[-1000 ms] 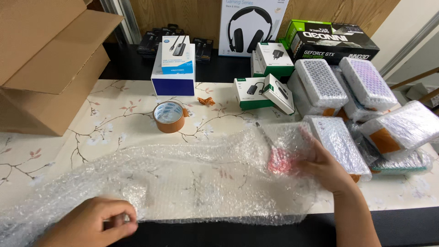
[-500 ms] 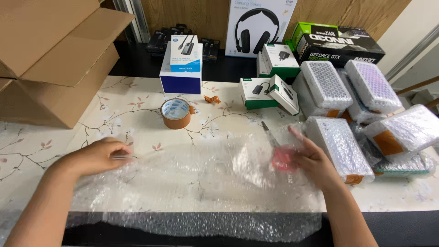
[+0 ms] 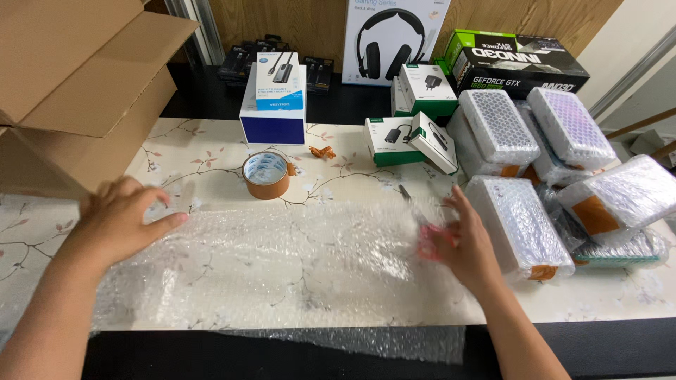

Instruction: The person wraps a small box in bubble wrap and secures it with brown tape. They then place the wrapped item on a stack of other wrapped packages. Next, they lay out a sheet of bubble wrap and wrap another small box, securing it with tape.

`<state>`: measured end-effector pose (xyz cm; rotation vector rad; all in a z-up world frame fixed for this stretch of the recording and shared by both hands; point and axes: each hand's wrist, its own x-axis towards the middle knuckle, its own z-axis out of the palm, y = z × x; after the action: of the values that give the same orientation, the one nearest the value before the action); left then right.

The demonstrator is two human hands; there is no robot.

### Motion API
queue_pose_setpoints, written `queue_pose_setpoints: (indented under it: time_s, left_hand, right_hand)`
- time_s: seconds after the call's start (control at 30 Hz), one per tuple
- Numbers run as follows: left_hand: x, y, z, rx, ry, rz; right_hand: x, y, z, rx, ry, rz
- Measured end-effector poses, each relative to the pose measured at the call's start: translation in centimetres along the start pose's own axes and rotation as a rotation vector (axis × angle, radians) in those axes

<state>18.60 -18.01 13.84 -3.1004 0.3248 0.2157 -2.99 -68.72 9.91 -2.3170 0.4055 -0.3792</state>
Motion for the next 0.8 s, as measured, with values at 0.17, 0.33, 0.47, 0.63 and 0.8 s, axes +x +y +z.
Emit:
queue_pose_setpoints:
  time_s: [0.17, 0.33, 0.47, 0.63, 0.8]
  left_hand:
    - [-2.3, 3.3, 2.7, 0.158, 0.497, 0.272]
    - [-7.1, 8.4, 6.2, 0.04, 0.785, 0.635]
    - [-6.6, 9.1, 8.3, 0.018, 0.473, 0.573]
    - [-7.6, 9.5, 2.0, -0.06, -0.375, 0.356]
    - [-7.3, 8.5, 0.1, -0.041, -0.463, 0.365]
  right_hand:
    - [-1.3, 1.6, 2.9, -0.515, 0.251, -0.634]
    - [-3.1, -0.3, 5.5, -0.489, -0.002, -0.792]
    - [-3.8, 0.3, 6.6, -0.668, -0.369, -0.7]
    - [-4.6, -2.1, 5.1, -0.573, -0.58, -0.6]
    - [-3.7, -2.2, 4.9, -0.563, -0.243, -0.771]
